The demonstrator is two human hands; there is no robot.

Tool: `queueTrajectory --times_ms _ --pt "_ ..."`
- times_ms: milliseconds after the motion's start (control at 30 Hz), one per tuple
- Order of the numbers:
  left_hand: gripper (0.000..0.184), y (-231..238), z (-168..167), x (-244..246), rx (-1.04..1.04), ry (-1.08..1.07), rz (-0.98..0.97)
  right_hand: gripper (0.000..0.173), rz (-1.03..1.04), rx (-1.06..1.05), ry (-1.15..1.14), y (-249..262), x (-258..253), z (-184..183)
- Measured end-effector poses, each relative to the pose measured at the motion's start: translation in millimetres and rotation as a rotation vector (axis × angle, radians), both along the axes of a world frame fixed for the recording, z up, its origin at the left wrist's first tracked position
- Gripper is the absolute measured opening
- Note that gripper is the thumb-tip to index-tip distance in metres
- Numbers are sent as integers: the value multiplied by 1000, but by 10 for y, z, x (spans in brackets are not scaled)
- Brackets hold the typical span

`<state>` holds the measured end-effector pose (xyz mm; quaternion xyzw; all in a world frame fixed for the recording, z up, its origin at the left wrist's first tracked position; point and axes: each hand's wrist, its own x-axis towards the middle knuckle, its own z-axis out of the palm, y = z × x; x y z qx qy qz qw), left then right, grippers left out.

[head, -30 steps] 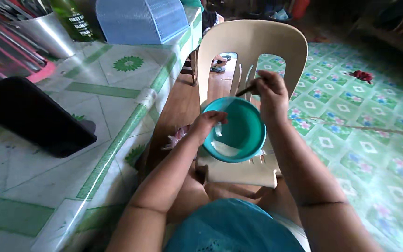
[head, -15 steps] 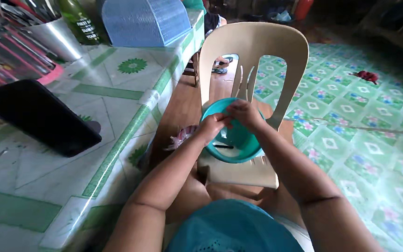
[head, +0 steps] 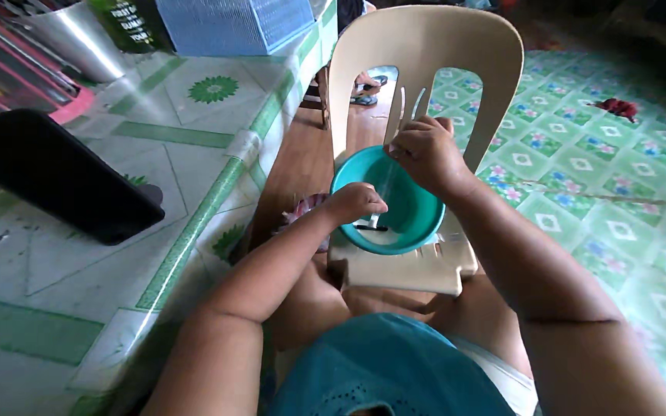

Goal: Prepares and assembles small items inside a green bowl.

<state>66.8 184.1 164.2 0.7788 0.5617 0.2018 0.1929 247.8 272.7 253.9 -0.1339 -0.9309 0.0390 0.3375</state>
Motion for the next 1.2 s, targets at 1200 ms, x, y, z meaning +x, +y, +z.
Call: queueTrajectory --times_ms 1200 --pt "21 -289 -533 729 -163 -1286 588 26 -199 -700 385 62 243 -1118"
